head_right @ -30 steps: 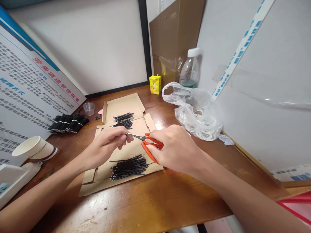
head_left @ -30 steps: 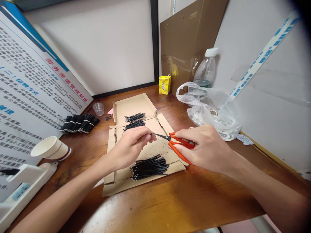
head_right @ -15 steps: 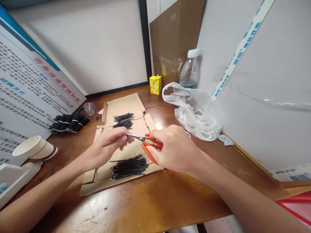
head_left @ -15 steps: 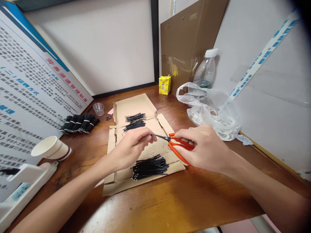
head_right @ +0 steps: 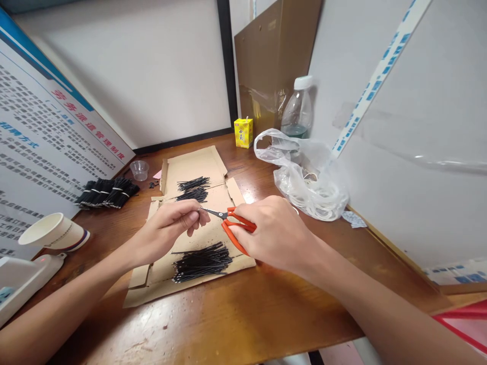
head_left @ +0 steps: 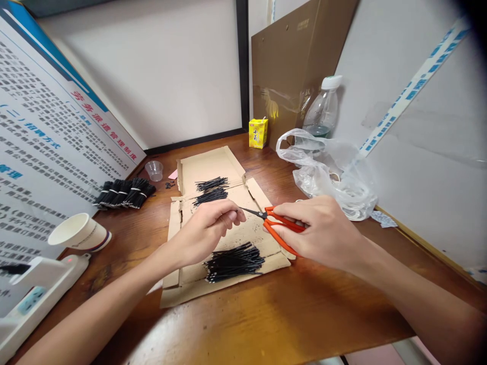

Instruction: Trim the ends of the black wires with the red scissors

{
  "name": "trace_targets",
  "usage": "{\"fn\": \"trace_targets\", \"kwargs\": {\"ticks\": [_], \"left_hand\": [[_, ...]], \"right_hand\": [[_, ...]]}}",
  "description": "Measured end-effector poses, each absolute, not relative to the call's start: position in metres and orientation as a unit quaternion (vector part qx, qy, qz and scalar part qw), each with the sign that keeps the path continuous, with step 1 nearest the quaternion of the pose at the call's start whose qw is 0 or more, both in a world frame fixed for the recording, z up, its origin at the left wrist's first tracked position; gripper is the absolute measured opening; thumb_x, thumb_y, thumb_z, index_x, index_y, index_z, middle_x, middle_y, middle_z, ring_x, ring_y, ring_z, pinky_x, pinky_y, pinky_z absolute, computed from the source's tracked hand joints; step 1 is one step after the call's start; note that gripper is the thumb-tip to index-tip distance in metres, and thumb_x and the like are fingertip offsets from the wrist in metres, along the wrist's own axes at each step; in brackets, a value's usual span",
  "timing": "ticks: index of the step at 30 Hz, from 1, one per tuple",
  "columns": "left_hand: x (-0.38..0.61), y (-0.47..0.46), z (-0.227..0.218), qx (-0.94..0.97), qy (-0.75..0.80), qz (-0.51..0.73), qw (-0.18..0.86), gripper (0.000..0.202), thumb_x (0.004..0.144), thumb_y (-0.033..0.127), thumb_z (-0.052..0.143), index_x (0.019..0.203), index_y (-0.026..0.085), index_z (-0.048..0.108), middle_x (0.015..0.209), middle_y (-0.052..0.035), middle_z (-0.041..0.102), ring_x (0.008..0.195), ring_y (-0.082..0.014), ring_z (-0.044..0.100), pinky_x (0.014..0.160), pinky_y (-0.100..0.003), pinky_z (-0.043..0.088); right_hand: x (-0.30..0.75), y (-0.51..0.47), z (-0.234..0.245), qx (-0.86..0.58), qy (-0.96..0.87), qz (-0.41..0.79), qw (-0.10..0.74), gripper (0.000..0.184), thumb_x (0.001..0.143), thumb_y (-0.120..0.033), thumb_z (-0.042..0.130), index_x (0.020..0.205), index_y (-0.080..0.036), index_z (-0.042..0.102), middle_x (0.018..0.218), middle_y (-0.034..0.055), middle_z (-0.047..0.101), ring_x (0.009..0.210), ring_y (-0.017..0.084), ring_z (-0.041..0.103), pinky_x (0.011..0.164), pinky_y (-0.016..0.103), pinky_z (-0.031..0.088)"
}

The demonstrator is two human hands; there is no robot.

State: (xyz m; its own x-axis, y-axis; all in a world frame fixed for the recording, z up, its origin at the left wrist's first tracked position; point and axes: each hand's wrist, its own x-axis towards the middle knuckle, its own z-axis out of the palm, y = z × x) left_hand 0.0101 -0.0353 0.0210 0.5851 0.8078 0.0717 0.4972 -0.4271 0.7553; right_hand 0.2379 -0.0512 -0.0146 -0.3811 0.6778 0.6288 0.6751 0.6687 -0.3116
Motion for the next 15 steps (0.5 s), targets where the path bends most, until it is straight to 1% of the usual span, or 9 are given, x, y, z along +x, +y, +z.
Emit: {"fn": "trace_targets", "kwargs": {"ticks": [3,5,11,15], "left_hand": [[0.0101,-0.0357,0.0214,0.807,0.4,0.218,0.376,0.026,0.097,0.021,0.039,0.087,0.012,0.062,0.08,-0.0032,0.057,0.065,-0.0111,0.049,0.059,-0.024,0.042],[0.0104,-0.0358,0.0216,0.804,0.398,0.219,0.385,0.026,0.097,0.022,0.039,0.087,0.012,0.062,0.081,-0.0037,0.058,0.066,-0.0114,0.049,0.059,-0.024,0.043],[0.0107,-0.0356,0.0204,0.798,0.395,0.218,0.399,0.026,0.097,0.022,0.039,0.086,0.012,0.061,0.083,-0.0045,0.058,0.069,-0.012,0.049,0.06,-0.025,0.043],[0.009,-0.0343,0.0209,0.773,0.382,0.214,0.459,0.026,0.097,0.025,0.041,0.088,0.012,0.061,0.084,-0.0047,0.057,0.069,-0.012,0.049,0.062,-0.025,0.043]], "right_hand": [[0.2374,-0.0524,-0.0113,-0.417,-0.831,0.018,0.368,0.017,0.079,-0.021,0.052,0.069,-0.017,0.065,0.046,-0.0021,0.052,0.041,0.009,0.04,0.046,0.026,0.026],[0.2372,-0.053,-0.01,-0.424,-0.83,0.034,0.36,0.016,0.077,-0.022,0.053,0.068,-0.017,0.065,0.046,-0.0025,0.05,0.041,0.009,0.039,0.046,0.026,0.025],[0.2373,-0.0531,-0.0108,-0.429,-0.829,0.051,0.356,0.016,0.076,-0.023,0.054,0.068,-0.016,0.065,0.047,-0.0017,0.052,0.041,0.009,0.04,0.047,0.026,0.025],[0.2373,-0.0526,-0.0111,-0.424,-0.827,0.039,0.367,0.015,0.078,-0.023,0.054,0.069,-0.017,0.065,0.046,-0.0028,0.049,0.042,0.009,0.037,0.046,0.026,0.025]]}}
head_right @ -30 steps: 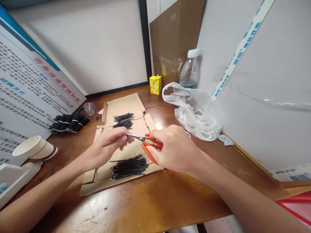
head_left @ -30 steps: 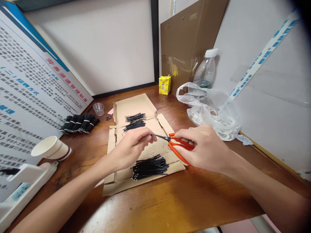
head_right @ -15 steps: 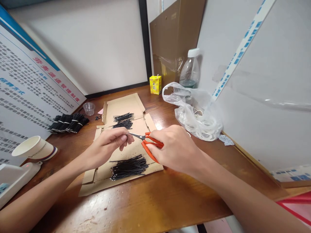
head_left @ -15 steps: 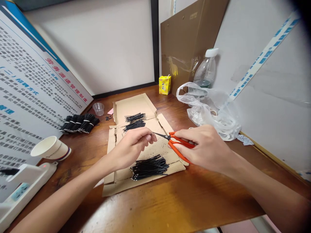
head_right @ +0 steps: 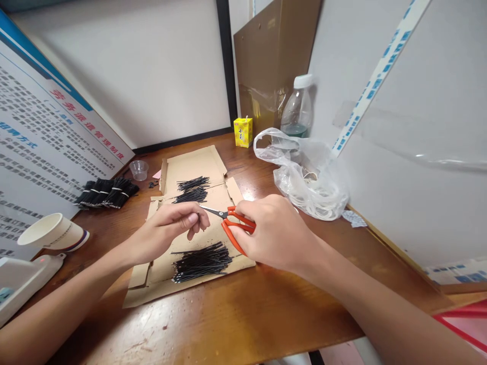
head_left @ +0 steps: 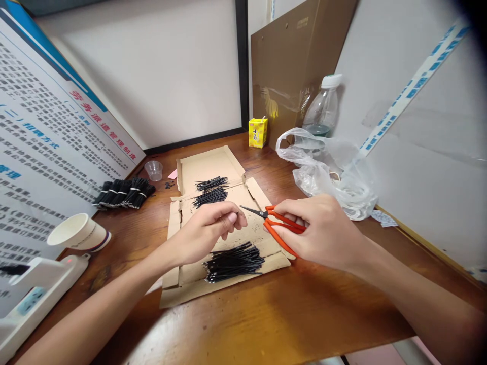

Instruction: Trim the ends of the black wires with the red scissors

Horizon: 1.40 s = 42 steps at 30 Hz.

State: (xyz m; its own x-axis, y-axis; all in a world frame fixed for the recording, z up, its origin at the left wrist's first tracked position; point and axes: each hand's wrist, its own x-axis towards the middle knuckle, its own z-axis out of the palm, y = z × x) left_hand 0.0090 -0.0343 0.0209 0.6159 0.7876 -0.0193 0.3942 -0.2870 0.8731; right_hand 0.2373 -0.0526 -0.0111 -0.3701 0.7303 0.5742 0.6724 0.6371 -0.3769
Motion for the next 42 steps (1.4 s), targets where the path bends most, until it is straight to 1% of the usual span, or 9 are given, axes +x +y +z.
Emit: {"fn": "trace_targets", "kwargs": {"ticks": [5,8,10,17,25,32,38,42], "left_hand": [[0.006,-0.032,0.028,0.754,0.329,0.159,0.547,0.026,0.097,0.028,0.042,0.088,0.011,0.06,0.085,-0.006,0.057,0.068,-0.0125,0.049,0.065,-0.027,0.042],[0.006,-0.033,0.033,0.739,0.299,0.133,0.589,0.03,0.096,0.034,0.045,0.086,0.011,0.059,0.082,-0.0066,0.055,0.068,-0.0135,0.049,0.066,-0.028,0.043],[0.007,-0.034,0.037,0.735,0.29,0.126,0.599,0.032,0.096,0.038,0.046,0.085,0.011,0.059,0.082,-0.007,0.055,0.069,-0.0138,0.049,0.065,-0.028,0.043],[0.007,-0.035,0.04,0.739,0.298,0.122,0.592,0.037,0.095,0.045,0.048,0.084,0.012,0.06,0.082,-0.0067,0.055,0.069,-0.014,0.05,0.064,-0.028,0.043],[0.006,-0.035,0.039,0.744,0.297,0.117,0.586,0.033,0.097,0.039,0.045,0.086,0.011,0.06,0.082,-0.0066,0.055,0.07,-0.0139,0.05,0.066,-0.028,0.044],[0.008,-0.037,0.04,0.745,0.301,0.116,0.584,0.035,0.096,0.042,0.046,0.085,0.012,0.06,0.082,-0.007,0.055,0.07,-0.0147,0.05,0.066,-0.028,0.045],[0.006,-0.037,0.039,0.757,0.305,0.11,0.568,0.031,0.098,0.035,0.043,0.085,0.012,0.06,0.083,-0.0074,0.056,0.07,-0.0144,0.051,0.067,-0.029,0.045],[0.004,-0.035,0.038,0.778,0.311,0.099,0.537,0.029,0.099,0.03,0.039,0.086,0.012,0.059,0.082,-0.0064,0.055,0.071,-0.0142,0.049,0.067,-0.028,0.043]], "right_hand": [[0.237,-0.052,-0.011,-0.429,-0.814,0.014,0.391,0.014,0.08,-0.023,0.056,0.071,-0.016,0.065,0.047,-0.0033,0.05,0.042,0.008,0.036,0.047,0.026,0.026],[0.238,-0.052,-0.011,-0.428,-0.812,0.007,0.397,0.014,0.08,-0.023,0.057,0.073,-0.016,0.065,0.047,-0.003,0.051,0.042,0.008,0.037,0.046,0.026,0.026],[0.238,-0.052,-0.011,-0.428,-0.812,0.007,0.397,0.013,0.08,-0.023,0.057,0.073,-0.016,0.066,0.047,-0.0029,0.051,0.041,0.008,0.037,0.046,0.026,0.026],[0.238,-0.052,-0.011,-0.418,-0.819,0.005,0.393,0.013,0.08,-0.023,0.056,0.073,-0.017,0.065,0.048,-0.003,0.052,0.041,0.008,0.038,0.046,0.025,0.027],[0.237,-0.052,-0.01,-0.421,-0.82,0.001,0.388,0.013,0.079,-0.021,0.055,0.073,-0.016,0.065,0.047,-0.0028,0.052,0.042,0.009,0.04,0.047,0.026,0.027],[0.237,-0.052,-0.01,-0.421,-0.819,-0.004,0.39,0.014,0.081,-0.023,0.055,0.072,-0.017,0.063,0.047,-0.0028,0.052,0.041,0.009,0.04,0.047,0.025,0.027],[0.237,-0.053,-0.01,-0.417,-0.82,0.003,0.391,0.013,0.08,-0.023,0.055,0.074,-0.016,0.065,0.048,-0.0025,0.053,0.041,0.009,0.039,0.046,0.026,0.027],[0.237,-0.052,-0.01,-0.411,-0.822,0.002,0.395,0.014,0.079,-0.022,0.055,0.074,-0.015,0.066,0.048,-0.0023,0.053,0.041,0.009,0.039,0.046,0.026,0.027]]}}
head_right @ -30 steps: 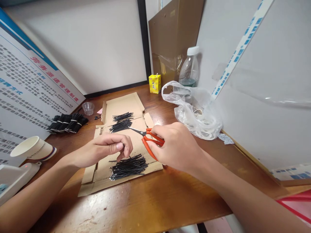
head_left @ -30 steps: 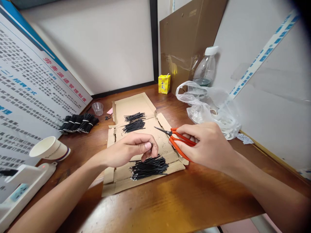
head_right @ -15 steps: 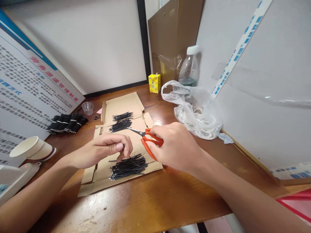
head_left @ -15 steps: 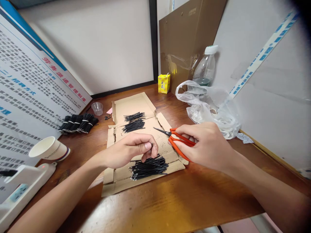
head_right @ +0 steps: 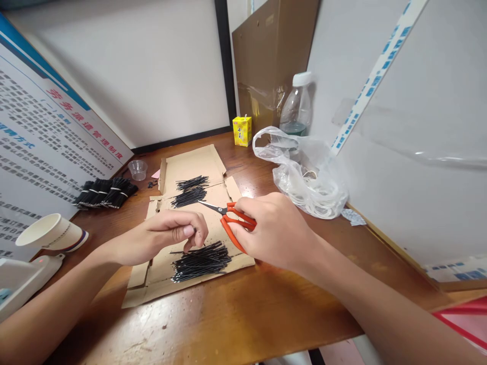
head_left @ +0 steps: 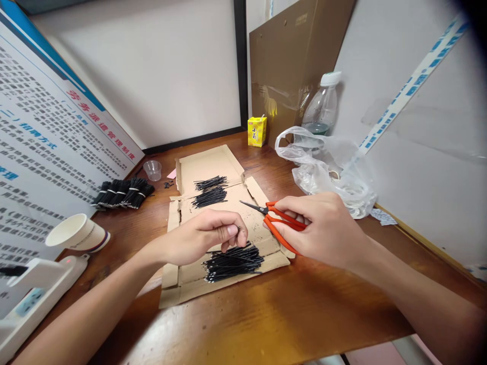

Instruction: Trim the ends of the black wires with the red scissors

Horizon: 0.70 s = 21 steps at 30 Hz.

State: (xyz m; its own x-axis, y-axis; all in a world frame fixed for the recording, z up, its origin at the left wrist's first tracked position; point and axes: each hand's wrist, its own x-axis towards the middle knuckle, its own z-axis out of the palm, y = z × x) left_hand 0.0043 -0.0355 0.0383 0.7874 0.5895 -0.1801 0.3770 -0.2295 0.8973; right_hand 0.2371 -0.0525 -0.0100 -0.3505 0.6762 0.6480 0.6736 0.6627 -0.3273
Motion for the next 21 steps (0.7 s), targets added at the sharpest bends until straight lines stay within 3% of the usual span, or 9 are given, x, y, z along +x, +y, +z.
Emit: {"fn": "trace_targets", "kwargs": {"ticks": [7,21], "left_hand": [[0.0019,-0.0331,0.0386,0.835,0.306,0.081,0.45,0.028,0.1,0.023,0.034,0.088,0.014,0.058,0.087,-0.0051,0.057,0.076,-0.0131,0.05,0.071,-0.025,0.043],[0.0006,-0.029,0.0363,0.837,0.312,0.087,0.442,0.029,0.1,0.024,0.034,0.087,0.013,0.057,0.083,-0.0038,0.055,0.072,-0.0127,0.049,0.068,-0.025,0.043]], "right_hand": [[0.2371,-0.052,-0.0099,-0.413,-0.822,0.001,0.391,0.013,0.079,-0.021,0.055,0.075,-0.016,0.066,0.047,-0.0027,0.052,0.041,0.009,0.038,0.046,0.026,0.027],[0.237,-0.0575,-0.006,-0.382,-0.829,0.029,0.408,0.012,0.076,-0.018,0.054,0.072,-0.015,0.064,0.049,-0.0028,0.054,0.041,0.007,0.04,0.045,0.025,0.028]]}}
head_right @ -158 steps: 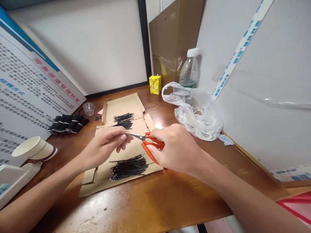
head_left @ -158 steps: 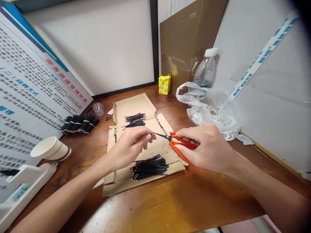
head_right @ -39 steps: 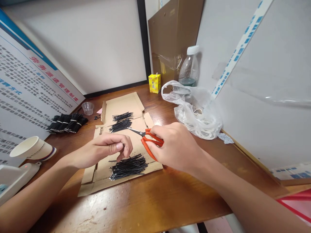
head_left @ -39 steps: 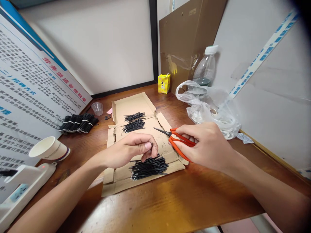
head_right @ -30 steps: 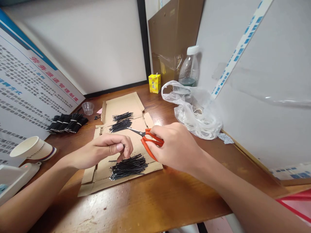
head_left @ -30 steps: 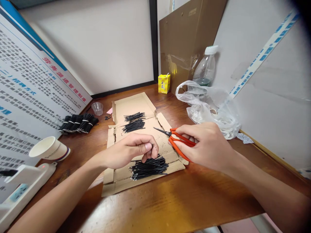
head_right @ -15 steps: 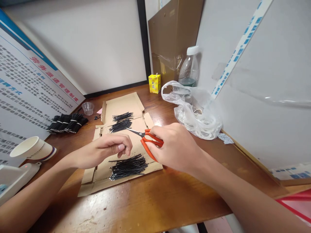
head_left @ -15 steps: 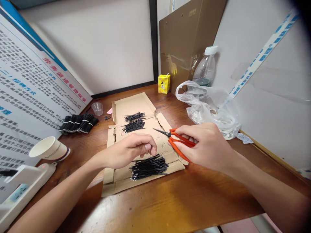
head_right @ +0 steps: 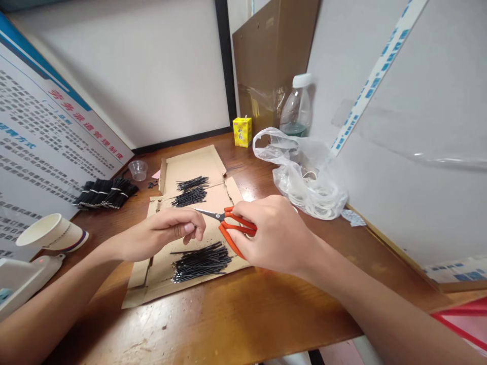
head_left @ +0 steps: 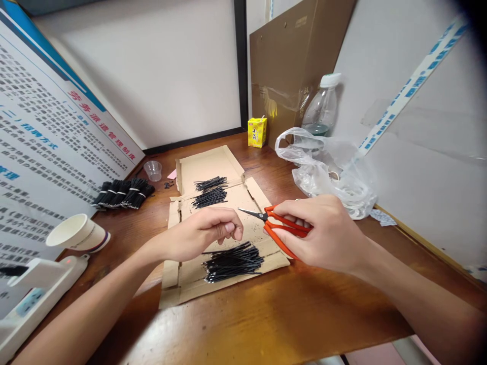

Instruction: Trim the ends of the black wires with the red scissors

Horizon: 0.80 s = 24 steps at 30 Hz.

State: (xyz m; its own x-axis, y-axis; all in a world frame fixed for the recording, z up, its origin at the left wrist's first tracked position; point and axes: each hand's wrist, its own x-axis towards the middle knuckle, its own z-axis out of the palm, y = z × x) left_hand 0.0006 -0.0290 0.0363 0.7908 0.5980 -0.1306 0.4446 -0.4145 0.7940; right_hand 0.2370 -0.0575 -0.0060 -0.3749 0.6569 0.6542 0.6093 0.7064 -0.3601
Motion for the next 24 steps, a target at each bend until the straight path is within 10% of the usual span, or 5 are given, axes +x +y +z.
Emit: {"fn": "trace_targets", "kwargs": {"ticks": [24], "left_hand": [[-0.0002,-0.0292,0.0317,0.82,0.37,0.132,0.417,0.027,0.099,0.025,0.039,0.089,0.013,0.06,0.085,-0.0023,0.057,0.074,-0.0121,0.049,0.068,-0.026,0.043]], "right_hand": [[0.2337,-0.0573,-0.0104,-0.383,-0.843,0.017,0.378,0.016,0.079,-0.02,0.054,0.071,-0.014,0.067,0.047,-0.0031,0.053,0.042,0.008,0.044,0.046,0.026,0.026]]}}
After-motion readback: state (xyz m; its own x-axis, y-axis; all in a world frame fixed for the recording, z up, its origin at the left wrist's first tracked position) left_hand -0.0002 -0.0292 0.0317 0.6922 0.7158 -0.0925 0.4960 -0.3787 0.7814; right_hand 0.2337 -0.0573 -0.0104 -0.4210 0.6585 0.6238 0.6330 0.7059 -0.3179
